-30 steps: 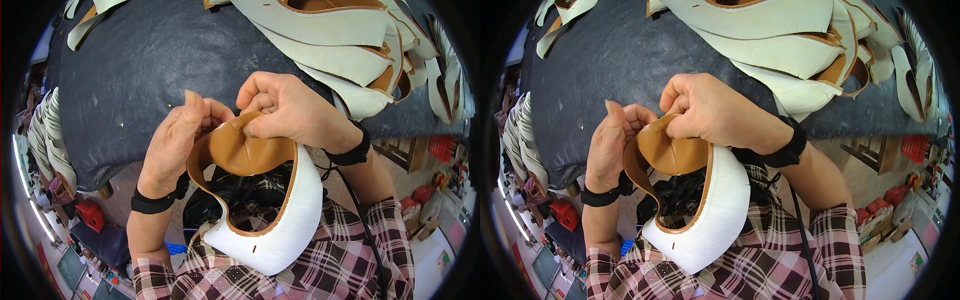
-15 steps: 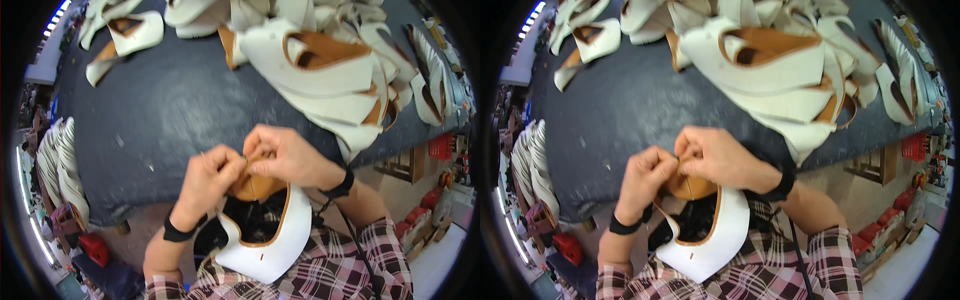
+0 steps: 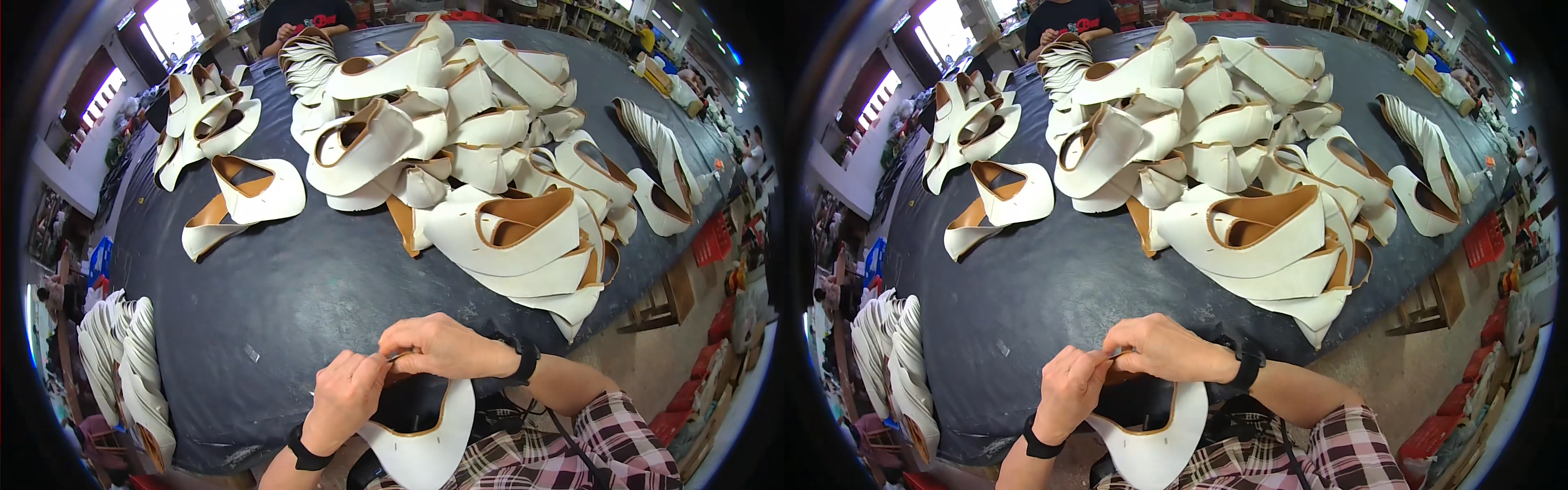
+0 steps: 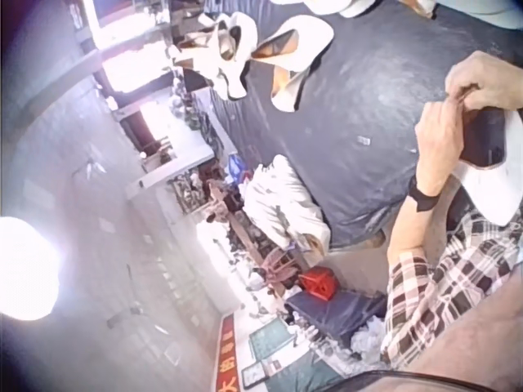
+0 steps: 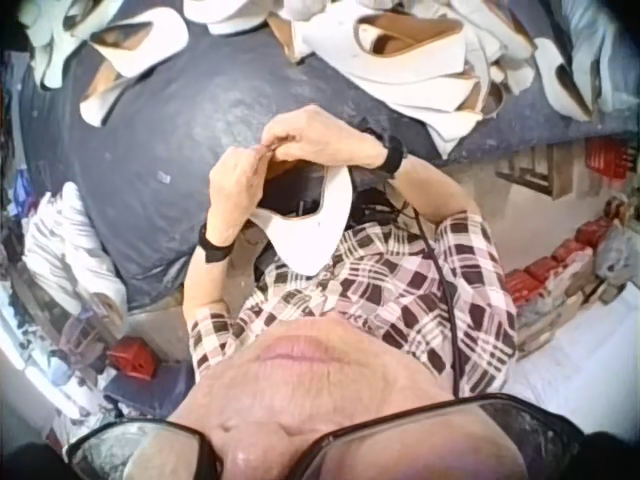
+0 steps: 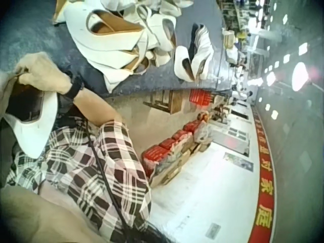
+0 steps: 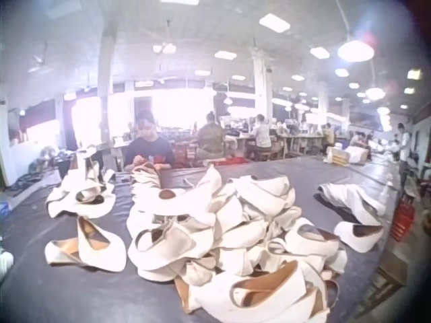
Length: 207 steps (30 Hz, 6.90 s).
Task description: Inspecting and refining the edges and lining of white shoe uppers at a factory workstation.
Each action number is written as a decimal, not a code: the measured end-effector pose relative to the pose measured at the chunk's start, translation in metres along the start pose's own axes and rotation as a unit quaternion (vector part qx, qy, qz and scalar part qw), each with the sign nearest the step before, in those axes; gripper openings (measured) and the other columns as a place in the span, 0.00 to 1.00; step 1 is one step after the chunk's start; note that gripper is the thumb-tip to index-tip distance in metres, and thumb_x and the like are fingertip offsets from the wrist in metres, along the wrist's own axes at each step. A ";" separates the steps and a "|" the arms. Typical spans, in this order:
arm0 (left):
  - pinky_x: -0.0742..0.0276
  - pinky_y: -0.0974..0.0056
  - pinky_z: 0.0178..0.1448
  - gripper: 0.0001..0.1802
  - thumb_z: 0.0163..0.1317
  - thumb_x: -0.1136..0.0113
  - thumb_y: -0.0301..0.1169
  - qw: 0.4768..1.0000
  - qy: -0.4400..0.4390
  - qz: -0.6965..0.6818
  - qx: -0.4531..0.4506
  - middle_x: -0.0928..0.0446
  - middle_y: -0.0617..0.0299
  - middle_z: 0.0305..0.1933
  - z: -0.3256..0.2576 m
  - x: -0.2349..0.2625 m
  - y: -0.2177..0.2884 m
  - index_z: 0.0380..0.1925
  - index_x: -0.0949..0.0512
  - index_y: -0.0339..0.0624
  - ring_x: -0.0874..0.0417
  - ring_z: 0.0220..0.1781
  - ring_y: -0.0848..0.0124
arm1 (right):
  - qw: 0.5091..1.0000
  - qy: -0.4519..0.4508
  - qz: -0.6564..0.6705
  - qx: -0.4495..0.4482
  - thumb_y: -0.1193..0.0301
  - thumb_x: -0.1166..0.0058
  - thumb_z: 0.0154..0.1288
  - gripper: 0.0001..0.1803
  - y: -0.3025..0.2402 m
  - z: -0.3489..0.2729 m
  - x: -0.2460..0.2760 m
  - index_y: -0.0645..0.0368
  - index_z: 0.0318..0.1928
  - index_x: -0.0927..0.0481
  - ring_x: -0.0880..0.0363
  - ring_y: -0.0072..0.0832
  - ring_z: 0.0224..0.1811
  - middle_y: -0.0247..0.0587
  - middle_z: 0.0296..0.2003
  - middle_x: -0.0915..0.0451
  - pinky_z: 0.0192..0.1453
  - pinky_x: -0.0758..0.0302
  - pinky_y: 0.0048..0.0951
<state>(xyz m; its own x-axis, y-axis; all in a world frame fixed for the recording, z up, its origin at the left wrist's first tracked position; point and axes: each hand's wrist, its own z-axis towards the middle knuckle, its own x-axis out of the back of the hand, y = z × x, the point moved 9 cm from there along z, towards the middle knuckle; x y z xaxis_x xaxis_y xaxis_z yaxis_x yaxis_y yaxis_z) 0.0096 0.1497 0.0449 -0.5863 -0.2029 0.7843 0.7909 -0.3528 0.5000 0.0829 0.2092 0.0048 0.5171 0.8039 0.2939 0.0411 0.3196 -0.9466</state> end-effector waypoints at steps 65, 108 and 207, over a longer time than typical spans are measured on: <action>0.28 0.74 0.42 0.06 0.64 0.46 0.24 0.836 0.054 -0.404 0.367 0.23 0.69 0.35 -0.006 -0.121 0.015 0.41 0.24 0.39 0.25 0.38 0.81 | 0.982 0.053 0.044 -0.176 0.75 0.54 0.63 0.10 0.053 -0.096 0.081 0.65 0.42 0.24 0.24 0.19 0.32 0.39 0.28 0.21 0.38 0.27 0.23; 0.29 0.77 0.34 0.07 0.62 0.45 0.24 0.812 0.055 -0.378 0.442 0.21 0.68 0.28 -0.033 -0.119 0.007 0.40 0.22 0.36 0.26 0.30 0.85 | 0.996 -0.002 -0.069 0.052 0.77 0.45 0.58 0.05 0.027 -0.077 0.053 0.65 0.34 0.24 0.25 0.37 0.29 0.43 0.27 0.27 0.31 0.29 0.30; 0.30 0.76 0.38 0.05 0.62 0.43 0.27 0.700 -0.017 -0.536 0.472 0.24 0.67 0.29 -0.041 -0.144 0.012 0.31 0.24 0.37 0.27 0.31 0.82 | 0.877 -0.091 0.387 -0.270 0.79 0.43 0.55 0.11 0.084 -0.100 0.019 0.62 0.38 0.30 0.27 0.13 0.33 0.30 0.30 0.23 0.38 0.32 0.15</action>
<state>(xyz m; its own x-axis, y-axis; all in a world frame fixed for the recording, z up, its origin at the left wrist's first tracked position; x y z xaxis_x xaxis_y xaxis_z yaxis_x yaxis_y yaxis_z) 0.0967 0.1375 -0.0772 -0.9401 -0.2551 -0.2261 -0.3259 0.4780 0.8156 0.1821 0.2015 -0.0821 0.4264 0.7574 -0.4945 0.1615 -0.6017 -0.7823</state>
